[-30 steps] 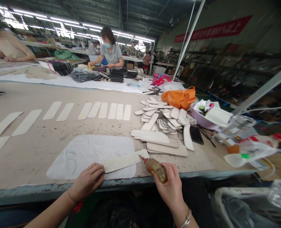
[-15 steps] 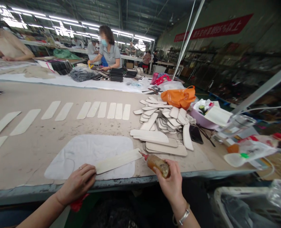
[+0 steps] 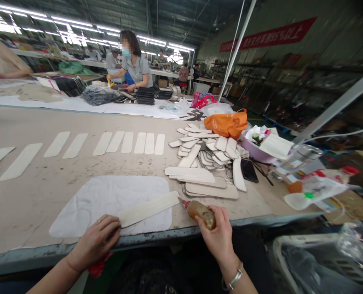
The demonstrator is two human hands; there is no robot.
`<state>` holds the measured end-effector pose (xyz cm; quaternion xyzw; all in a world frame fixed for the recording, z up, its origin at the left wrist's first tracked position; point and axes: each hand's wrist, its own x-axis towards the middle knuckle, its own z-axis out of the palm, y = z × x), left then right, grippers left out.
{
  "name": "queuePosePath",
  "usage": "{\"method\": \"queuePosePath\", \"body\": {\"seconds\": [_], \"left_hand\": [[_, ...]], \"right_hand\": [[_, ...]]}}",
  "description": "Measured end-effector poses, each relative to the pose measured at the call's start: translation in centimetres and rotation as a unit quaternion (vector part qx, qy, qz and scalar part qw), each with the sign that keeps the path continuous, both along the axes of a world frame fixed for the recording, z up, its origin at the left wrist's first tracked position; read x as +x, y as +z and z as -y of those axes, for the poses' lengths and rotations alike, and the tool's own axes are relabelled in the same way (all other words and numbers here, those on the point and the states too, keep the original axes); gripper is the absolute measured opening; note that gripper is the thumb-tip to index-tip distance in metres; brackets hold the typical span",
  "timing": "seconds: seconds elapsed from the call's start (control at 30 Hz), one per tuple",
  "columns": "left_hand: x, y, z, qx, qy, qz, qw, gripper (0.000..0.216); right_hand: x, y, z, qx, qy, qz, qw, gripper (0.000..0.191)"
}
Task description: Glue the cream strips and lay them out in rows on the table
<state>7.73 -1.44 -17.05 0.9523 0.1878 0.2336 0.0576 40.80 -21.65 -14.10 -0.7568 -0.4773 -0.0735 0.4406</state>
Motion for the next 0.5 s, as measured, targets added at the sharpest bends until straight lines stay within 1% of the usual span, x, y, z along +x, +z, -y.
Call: {"method": "queuePosePath", "body": {"seconds": [0.17, 0.27, 0.37, 0.43, 0.5], "left_hand": [[0.1, 0.2, 0.2, 0.005, 0.004, 0.007, 1.000, 0.010], [0.0, 0.0, 0.2, 0.002, -0.003, 0.008, 1.000, 0.010], [0.0, -0.2, -0.1, -0.006, -0.007, 0.015, 1.000, 0.011], [0.0, 0.1, 0.0, -0.012, -0.001, 0.019, 1.000, 0.012], [0.0, 0.8, 0.5, -0.024, 0.011, 0.007, 1.000, 0.012]], "right_hand": [[-0.8, 0.8, 0.5, -0.007, 0.029, -0.018, 0.999, 0.031], [-2.4, 1.1, 0.0, -0.015, 0.063, -0.050, 0.997, 0.030], [-3.8, 0.9, -0.8, -0.024, 0.101, -0.082, 0.991, 0.029], [-4.0, 0.6, -1.1, -0.024, 0.120, -0.083, 0.989, 0.029], [-3.7, 0.5, -0.9, -0.012, 0.117, -0.062, 0.991, 0.029]]}}
